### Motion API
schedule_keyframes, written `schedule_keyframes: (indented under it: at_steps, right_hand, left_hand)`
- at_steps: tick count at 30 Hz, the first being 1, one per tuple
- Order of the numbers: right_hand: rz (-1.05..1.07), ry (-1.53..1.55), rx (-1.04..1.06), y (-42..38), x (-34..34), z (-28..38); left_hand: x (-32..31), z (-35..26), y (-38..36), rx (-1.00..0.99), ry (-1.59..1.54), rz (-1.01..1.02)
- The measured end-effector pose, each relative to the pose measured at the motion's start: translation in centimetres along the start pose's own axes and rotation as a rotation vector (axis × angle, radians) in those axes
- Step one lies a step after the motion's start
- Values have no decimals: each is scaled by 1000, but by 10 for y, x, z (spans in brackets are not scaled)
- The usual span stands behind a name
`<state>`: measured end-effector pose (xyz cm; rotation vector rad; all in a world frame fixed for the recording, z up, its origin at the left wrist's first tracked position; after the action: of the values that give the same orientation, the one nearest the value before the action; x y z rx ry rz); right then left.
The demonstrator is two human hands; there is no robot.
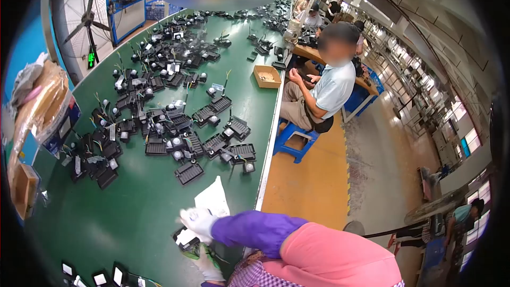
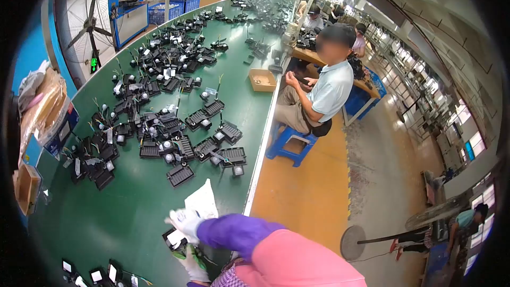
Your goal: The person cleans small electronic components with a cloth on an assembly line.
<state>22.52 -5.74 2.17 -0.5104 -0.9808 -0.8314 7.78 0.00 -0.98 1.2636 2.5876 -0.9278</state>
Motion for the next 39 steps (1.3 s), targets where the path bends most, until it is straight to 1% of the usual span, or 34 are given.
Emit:
schedule_keyframes:
  at_steps: [2, 3, 4, 5, 6, 7, 8, 9, 10, 11, 12, 13, 14, 15, 17, 18, 20, 21, 22, 23, 24, 27, 29, 30, 31, 32, 33, 35, 36, 37, 38, 39]
  right_hand:
    - [315, 100, -211, -23, 5, 6]
    - [315, 85, -219, -27, 2, 4]
    - [242, 124, -233, -24, -12, -17]
    - [167, 1, -135, -13, 19, -8]
    - [81, -130, -47, -4, 51, 3]
    - [68, 22, -100, 10, 48, -23]
    - [63, 563, -305, 15, 25, -68]
    - [13, 961, -460, 14, 6, -96]
    - [-42, 1107, -535, 12, 5, -108]
    - [8, 721, -474, 5, 16, -117]
    - [-79, 153, -272, -3, 32, -108]
    - [25, -225, -313, -12, 42, -95]
    - [144, -380, -243, -10, 42, -86]
    - [121, -256, -218, -12, 36, -89]
    - [18, 40, -216, -10, 1, -125]
    - [118, 64, -269, -13, -2, -117]
    - [318, 100, -373, -13, 18, -72]
    - [353, 298, -429, -20, 13, -60]
    - [380, 491, -495, -28, 7, -48]
    - [475, 248, -253, -22, 5, -32]
    - [485, 65, -132, -20, 3, -18]
    - [460, 123, -307, -3, 5, -11]
    - [527, 16, -147, 6, 8, 0]
    - [549, -52, -82, 4, 7, 0]
    - [571, -124, -13, 2, 6, 1]
    - [591, -219, 81, -11, 4, 3]
    - [574, -107, 87, -15, 0, 5]
    - [610, -140, 51, -16, -11, -1]
    - [616, -79, 50, -7, -18, 6]
    - [620, -17, 47, 7, -27, 18]
    - [648, -60, 44, 26, -27, 39]
    - [428, 65, 234, 41, -38, 50]
  left_hand:
    - [-6, 10, 7, 24, -84, 53]
    - [-3, 15, 2, 48, -123, 68]
    - [-9, 1, -6, 72, 35, 107]
    - [-29, -25, -22, 110, 64, 110]
    - [-12, -1, -9, 186, 113, 142]
    - [-21, -12, -10, 130, 26, 120]
    - [21, 33, 8, 89, 31, 77]
    - [2, 5, -7, 91, -48, 35]
    - [10, 11, 1, 85, -17, -18]
    - [20, 21, -8, 116, -19, -31]
    - [28, 33, -5, 83, -22, -63]
    - [33, 46, -1, 129, -42, -75]
    - [36, 51, 0, 74, -124, -114]
    - [41, 56, 2, 99, -48, -147]
    - [28, 34, -3, 163, 31, -145]
    - [27, 34, -2, 125, -3, -107]
    - [27, 31, 1, 39, 79, -97]
    - [27, 29, 1, -2, 120, -92]
    - [26, 28, 0, 12, 55, -80]
    - [26, 32, 1, 16, 43, -73]
    - [26, 32, 2, 18, 29, -65]
    - [26, 31, 2, 10, 14, -67]
    - [31, 23, 6, -30, 61, -63]
    - [40, 27, 14, 64, 68, 6]
    - [41, 8, 14, 240, 134, 89]
    - [45, -4, 16, 190, 161, 120]
    - [48, -10, 18, 146, 188, 149]
    - [56, -4, 28, 113, 292, 205]
    - [57, -2, 34, 95, 349, 238]
    - [55, -3, 37, 137, 306, 280]
    - [52, -9, 39, 172, 263, 316]
    - [51, -12, 37, 208, 223, 351]
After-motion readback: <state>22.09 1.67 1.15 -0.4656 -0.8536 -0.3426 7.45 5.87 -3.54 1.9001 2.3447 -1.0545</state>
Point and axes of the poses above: each hand's wrist, its own y-axis towards the middle knuckle, its own x-axis out of the back of the hand, z = x × y, the point moved 8 cm from there along y, towards the middle knuckle, and after that the axes turned 2 degrees about z, right-handed, at the moved point
